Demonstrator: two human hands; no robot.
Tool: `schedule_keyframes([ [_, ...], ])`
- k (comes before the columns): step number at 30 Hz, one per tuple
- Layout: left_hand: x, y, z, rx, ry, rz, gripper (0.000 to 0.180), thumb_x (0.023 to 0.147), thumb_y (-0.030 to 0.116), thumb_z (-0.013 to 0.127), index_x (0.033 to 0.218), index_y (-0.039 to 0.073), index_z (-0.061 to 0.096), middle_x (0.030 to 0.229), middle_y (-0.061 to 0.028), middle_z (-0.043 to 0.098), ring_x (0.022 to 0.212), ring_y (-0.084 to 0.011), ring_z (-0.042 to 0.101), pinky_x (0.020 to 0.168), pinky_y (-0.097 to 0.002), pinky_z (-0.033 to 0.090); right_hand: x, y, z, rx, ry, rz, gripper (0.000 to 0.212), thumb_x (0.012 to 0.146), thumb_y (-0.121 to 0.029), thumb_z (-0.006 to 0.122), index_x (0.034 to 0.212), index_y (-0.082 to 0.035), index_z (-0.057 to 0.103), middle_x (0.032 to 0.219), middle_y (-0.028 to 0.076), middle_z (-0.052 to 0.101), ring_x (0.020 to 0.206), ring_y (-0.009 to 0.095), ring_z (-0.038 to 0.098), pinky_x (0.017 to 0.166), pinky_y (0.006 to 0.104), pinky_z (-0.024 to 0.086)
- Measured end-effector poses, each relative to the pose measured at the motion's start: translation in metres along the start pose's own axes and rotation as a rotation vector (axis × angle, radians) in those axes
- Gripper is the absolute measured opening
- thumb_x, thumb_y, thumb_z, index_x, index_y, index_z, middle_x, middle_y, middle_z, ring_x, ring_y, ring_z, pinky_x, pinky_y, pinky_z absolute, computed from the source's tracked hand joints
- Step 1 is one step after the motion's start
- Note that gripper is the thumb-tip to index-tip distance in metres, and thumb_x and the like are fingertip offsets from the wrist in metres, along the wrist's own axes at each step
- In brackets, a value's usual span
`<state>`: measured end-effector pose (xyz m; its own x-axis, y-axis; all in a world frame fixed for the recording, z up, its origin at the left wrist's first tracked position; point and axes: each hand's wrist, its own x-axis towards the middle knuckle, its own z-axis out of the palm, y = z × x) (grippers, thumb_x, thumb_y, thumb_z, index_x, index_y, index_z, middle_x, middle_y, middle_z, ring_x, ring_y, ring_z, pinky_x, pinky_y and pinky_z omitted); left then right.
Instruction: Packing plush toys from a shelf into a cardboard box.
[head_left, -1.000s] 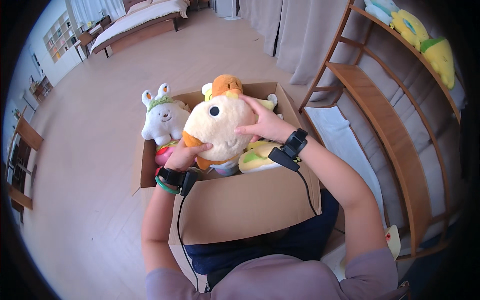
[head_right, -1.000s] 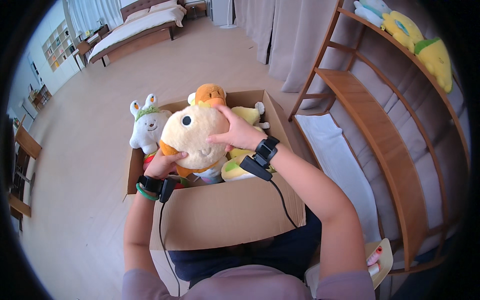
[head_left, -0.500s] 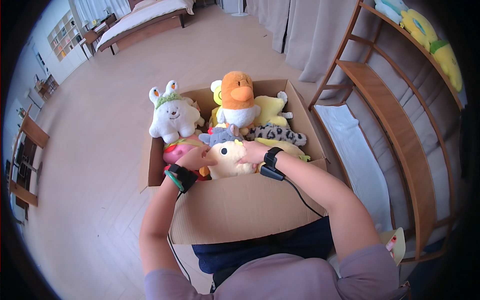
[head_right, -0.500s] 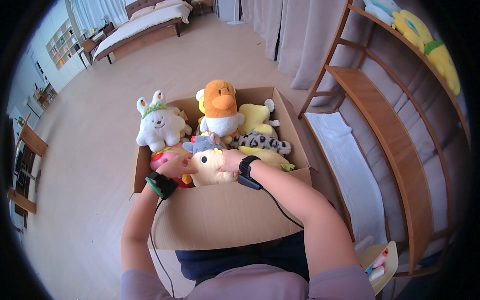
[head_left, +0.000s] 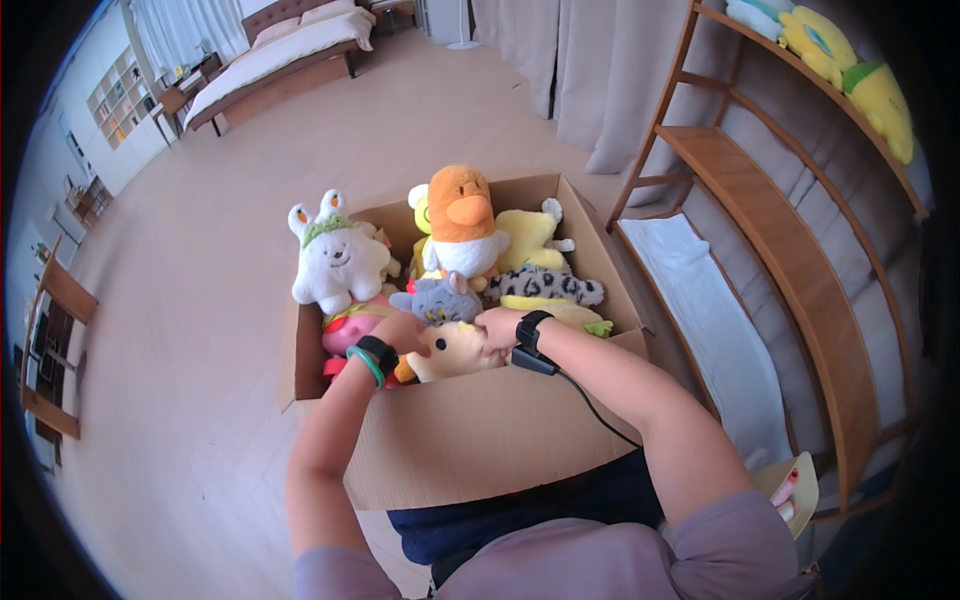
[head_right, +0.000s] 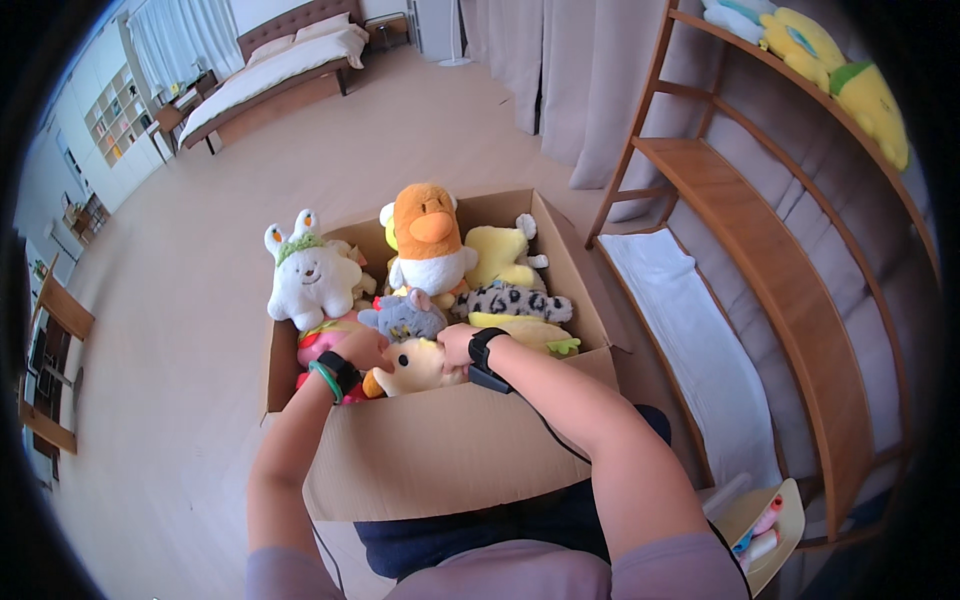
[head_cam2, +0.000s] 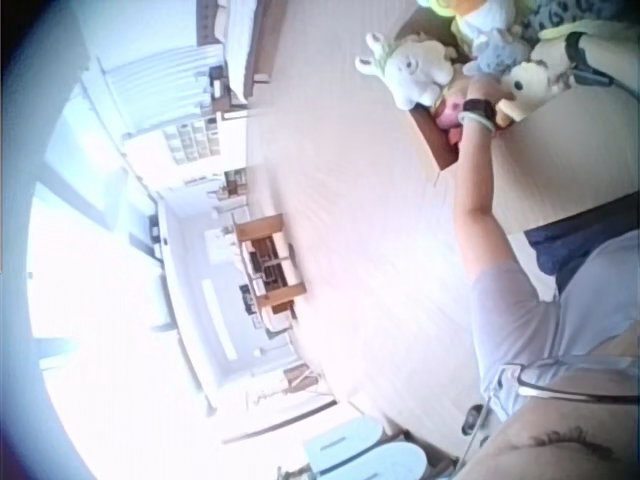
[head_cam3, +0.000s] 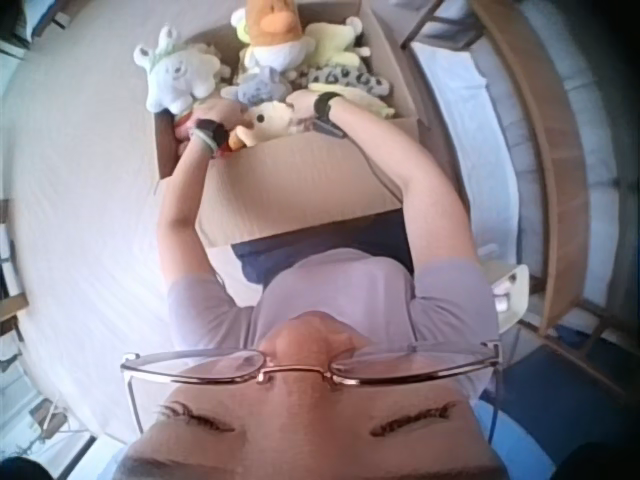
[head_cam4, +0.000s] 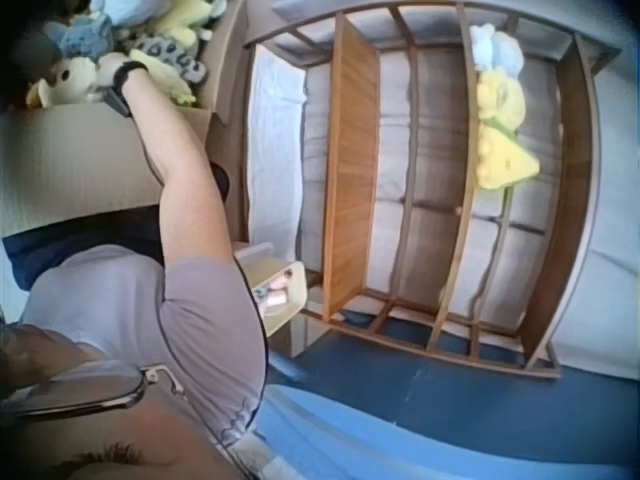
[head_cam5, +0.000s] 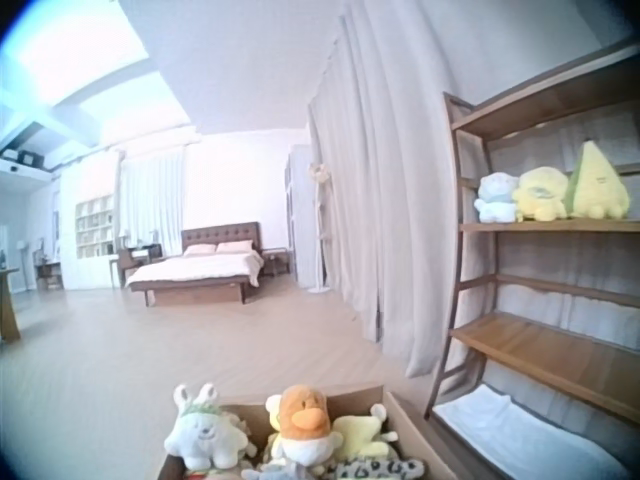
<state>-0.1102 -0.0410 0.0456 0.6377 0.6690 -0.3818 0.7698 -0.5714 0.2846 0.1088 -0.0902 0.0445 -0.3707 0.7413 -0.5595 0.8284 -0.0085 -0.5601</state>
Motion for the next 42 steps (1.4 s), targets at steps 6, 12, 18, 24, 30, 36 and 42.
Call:
schedule_keyframes([
  [6, 0.008, -0.011, 0.024, 0.026, -0.066, -0.007, 0.039, 0.056, 0.028, 0.074, 0.081, 0.001, 0.064, 0.076, -0.0148, 0.063, 0.073, -0.0287, 0.059, 0.068, -0.0346, 0.045, -0.002, 0.008, 0.004, -0.086, 0.008, -0.065, 0.041, 0.069, -0.026, 0.071, 0.096, 0.0, 0.054, 0.085, 0.012, 0.061, 0.075, 0.02, 0.061, 0.066, 0.0306, 0.049],
  [12, 0.008, 0.0, 0.005, -0.16, -0.187, -0.089, 0.036, 0.066, 0.034, 0.07, 0.076, 0.001, 0.063, 0.062, -0.0104, 0.061, 0.053, -0.018, 0.058, 0.051, -0.0303, 0.046, -0.017, 0.004, 0.003, 0.004, 0.135, -0.163, 0.059, 0.071, -0.035, 0.067, 0.116, -0.003, 0.048, 0.103, 0.014, 0.057, 0.08, 0.023, 0.06, 0.063, 0.0316, 0.049],
  [18, 0.037, 0.012, 0.014, 0.07, -0.134, -0.115, 0.044, 0.065, 0.041, 0.065, 0.084, 0.001, 0.067, 0.083, -0.0176, 0.065, 0.081, -0.03, 0.062, 0.073, -0.0386, 0.048, -0.045, 0.011, -0.02, -0.105, 0.18, -0.319, 0.054, 0.075, -0.04, 0.063, 0.11, 0.0, 0.053, 0.103, 0.019, 0.059, 0.097, 0.029, 0.057, 0.083, 0.0348, 0.045],
  [24, 0.056, 0.004, 0.033, 0.202, -0.204, -0.041, 0.048, 0.067, 0.042, 0.064, 0.091, 0.001, 0.065, 0.097, -0.0192, 0.061, 0.096, -0.0301, 0.058, 0.084, -0.0379, 0.044, -0.114, 0.018, -0.066, -0.086, 0.235, -0.203, 0.048, 0.077, -0.034, 0.063, 0.108, 0.0, 0.052, 0.091, 0.015, 0.062, 0.083, 0.025, 0.06, 0.072, 0.0337, 0.047],
  [30, 0.052, 0.001, 0.013, 0.178, -0.439, -0.019, 0.052, 0.06, 0.046, 0.071, 0.082, -0.001, 0.066, 0.072, -0.0135, 0.065, 0.067, -0.0206, 0.064, 0.067, -0.0299, 0.05, -0.219, 0.014, -0.141, -0.303, 0.442, -0.23, 0.046, 0.077, -0.032, 0.063, 0.107, 0.001, 0.053, 0.086, 0.013, 0.064, 0.078, 0.024, 0.061, 0.069, 0.0325, 0.048],
  [36, 0.033, 0.027, -0.002, 0.028, -0.364, -0.053, 0.053, 0.06, 0.046, 0.071, 0.09, 0.003, 0.066, 0.073, -0.0106, 0.066, 0.069, -0.0211, 0.064, 0.069, -0.0296, 0.049, -0.358, 0.011, -0.227, -0.483, 1.026, 0.009, 0.033, 0.077, -0.026, 0.062, 0.097, -0.001, 0.059, 0.083, 0.012, 0.064, 0.075, 0.021, 0.061, 0.068, 0.0312, 0.049],
  [42, 0.07, 0.037, 0.011, 0.227, -0.363, 0.143, 0.044, 0.063, 0.044, 0.068, 0.081, 0.004, 0.067, 0.075, -0.0111, 0.065, 0.073, -0.0255, 0.063, 0.071, -0.034, 0.048, -0.495, 0.02, -0.275, -0.69, 1.553, 0.574, 0.032, 0.074, -0.023, 0.058, 0.097, -0.002, 0.061, 0.093, 0.019, 0.061, 0.089, 0.031, 0.059, 0.079, 0.0362, 0.046],
])
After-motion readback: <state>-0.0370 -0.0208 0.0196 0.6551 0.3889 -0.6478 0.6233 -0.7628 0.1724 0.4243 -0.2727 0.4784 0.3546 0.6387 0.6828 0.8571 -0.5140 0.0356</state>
